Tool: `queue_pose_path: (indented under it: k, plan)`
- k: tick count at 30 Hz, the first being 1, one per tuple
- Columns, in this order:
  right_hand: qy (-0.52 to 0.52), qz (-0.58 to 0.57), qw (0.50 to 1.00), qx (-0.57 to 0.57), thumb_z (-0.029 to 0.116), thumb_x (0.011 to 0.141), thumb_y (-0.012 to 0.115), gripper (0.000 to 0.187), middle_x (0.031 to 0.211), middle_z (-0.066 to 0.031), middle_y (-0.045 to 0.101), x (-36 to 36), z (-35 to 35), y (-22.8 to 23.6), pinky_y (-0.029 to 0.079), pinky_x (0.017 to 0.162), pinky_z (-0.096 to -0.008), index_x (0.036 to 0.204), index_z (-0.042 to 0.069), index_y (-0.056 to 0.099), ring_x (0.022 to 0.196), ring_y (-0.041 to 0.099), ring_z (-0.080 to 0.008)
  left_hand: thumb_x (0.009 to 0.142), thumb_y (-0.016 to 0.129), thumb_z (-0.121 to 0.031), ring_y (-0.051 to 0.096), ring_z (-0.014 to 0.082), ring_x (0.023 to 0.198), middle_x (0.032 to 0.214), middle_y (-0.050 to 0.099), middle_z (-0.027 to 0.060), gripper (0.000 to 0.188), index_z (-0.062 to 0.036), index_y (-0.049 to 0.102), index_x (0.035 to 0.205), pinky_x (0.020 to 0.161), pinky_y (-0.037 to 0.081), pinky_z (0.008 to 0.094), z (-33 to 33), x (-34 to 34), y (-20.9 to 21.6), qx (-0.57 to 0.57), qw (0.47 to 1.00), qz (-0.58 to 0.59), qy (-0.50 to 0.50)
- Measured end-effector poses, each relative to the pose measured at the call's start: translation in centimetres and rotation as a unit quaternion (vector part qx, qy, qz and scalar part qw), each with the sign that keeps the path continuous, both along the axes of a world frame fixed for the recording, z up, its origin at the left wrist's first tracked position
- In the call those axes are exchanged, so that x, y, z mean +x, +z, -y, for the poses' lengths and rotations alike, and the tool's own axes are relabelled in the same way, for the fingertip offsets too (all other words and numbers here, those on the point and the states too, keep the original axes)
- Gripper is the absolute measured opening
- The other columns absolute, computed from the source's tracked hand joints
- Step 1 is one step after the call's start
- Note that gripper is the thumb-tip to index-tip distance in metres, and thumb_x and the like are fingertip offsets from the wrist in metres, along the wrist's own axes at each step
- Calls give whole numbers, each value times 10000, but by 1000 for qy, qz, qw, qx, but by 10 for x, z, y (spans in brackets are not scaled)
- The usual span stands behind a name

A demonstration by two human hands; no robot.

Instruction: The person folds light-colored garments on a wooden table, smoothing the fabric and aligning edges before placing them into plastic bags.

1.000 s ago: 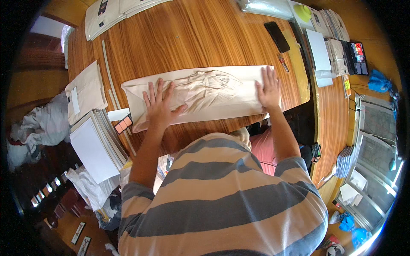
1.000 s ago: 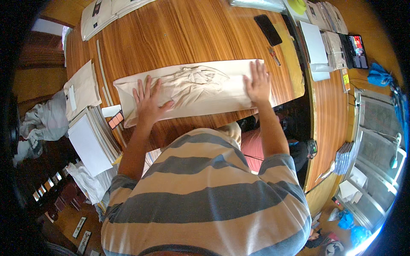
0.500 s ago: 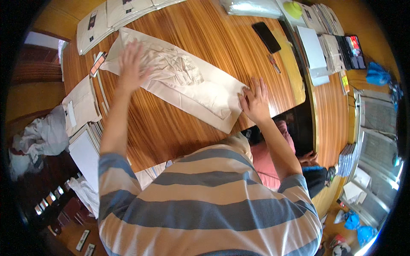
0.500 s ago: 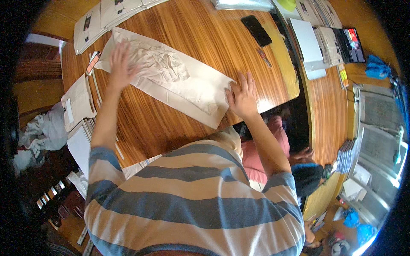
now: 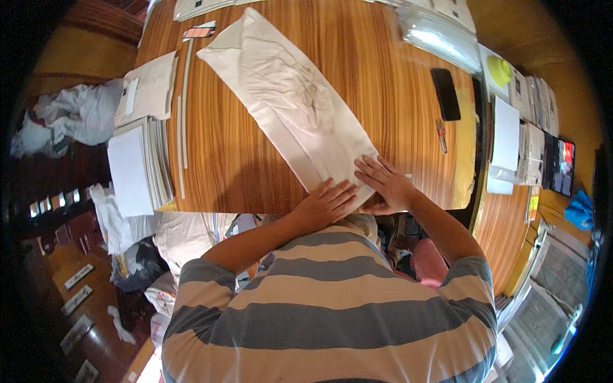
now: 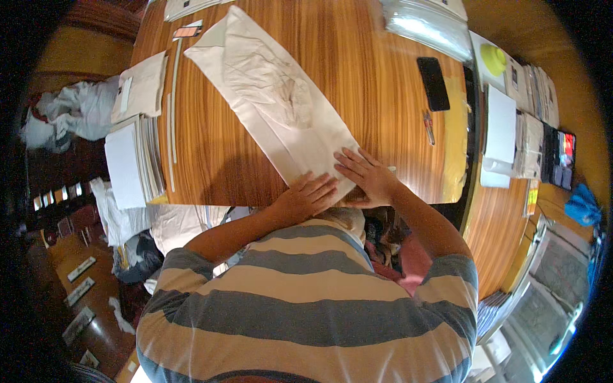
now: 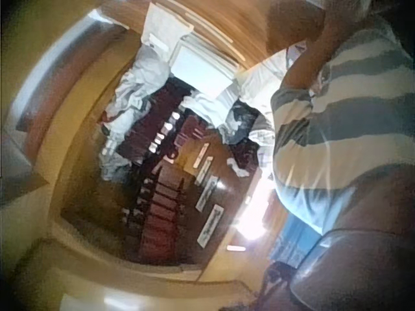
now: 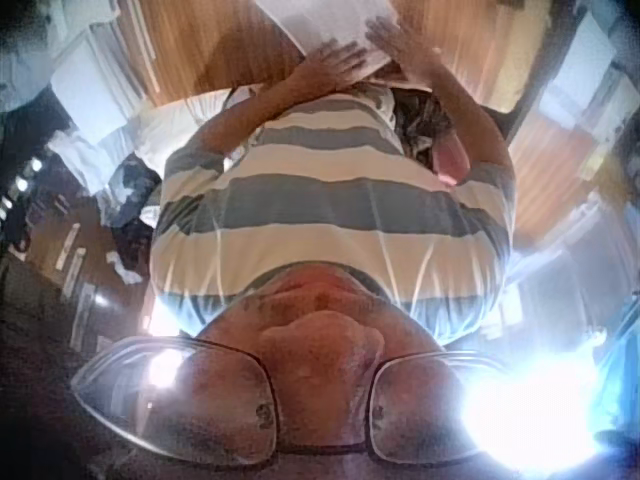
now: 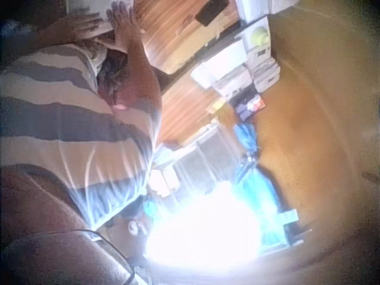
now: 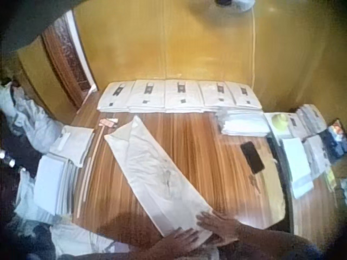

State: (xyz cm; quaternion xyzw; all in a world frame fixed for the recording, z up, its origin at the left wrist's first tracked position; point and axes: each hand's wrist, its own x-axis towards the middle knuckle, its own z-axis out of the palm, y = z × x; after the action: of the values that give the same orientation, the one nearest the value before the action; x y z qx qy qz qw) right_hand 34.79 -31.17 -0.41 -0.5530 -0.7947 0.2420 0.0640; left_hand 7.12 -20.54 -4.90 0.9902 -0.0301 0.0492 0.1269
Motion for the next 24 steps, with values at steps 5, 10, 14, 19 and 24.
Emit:
queue_pose_path:
  k: [5, 10, 14, 19, 24]
  plan:
    - [-13, -28, 1000, 5, 507, 850, 796, 852, 1618, -136, 441, -9, 28, -7, 273, 1262, -518, 1520, 69, 504, 1529, 376, -312, 1048, 561, -329, 431, 334, 1493, 1600, 486, 164, 552, -111, 493, 1550, 1260, 296, 499, -11, -21, 6, -500, 852, -139, 65]
    - [-272, -268, 922, -69, 154, 919, 758, 393, 1288, -160, 700, -13, 20, -19, 508, 1057, -433, 1286, 32, 685, 1223, 666, -308, 1096, 481, -462, 478, 311, 1460, 1600, 486, 142, 630, -69, 440, 1587, 1241, 350, 470, -53, -40, 55, -870, 393, -140, 262]
    - [-373, -374, 846, -74, 110, 984, 683, 253, 1114, -174, 756, -28, -106, 24, 563, 855, -338, 1208, -3, 715, 1042, 717, -210, 1102, 489, -476, 529, 303, 1408, 1580, 503, 135, 635, -35, 458, 1558, 1205, 399, 466, -111, -45, 45, -883, 345, 89, 305]
    - [-432, -194, 877, 83, 340, 955, 763, 418, 979, -225, 763, -38, -211, 0, 585, 812, -405, 1163, -20, 721, 926, 758, -334, 1043, 646, -298, 524, 368, 1397, 1512, 551, 176, 558, -21, 499, 1504, 1189, 399, 493, -178, -17, 39, -427, 723, 235, 489]
    - [-484, -95, 868, 52, 516, 932, 717, 537, 1002, -253, 750, -53, -209, 2, 576, 857, -531, 1141, 21, 725, 958, 731, -437, 990, 668, -403, 350, 446, 1515, 1622, 406, 215, 687, -72, 466, 1557, 1245, 279, 577, -157, -13, 48, -82, 952, 88, 281]
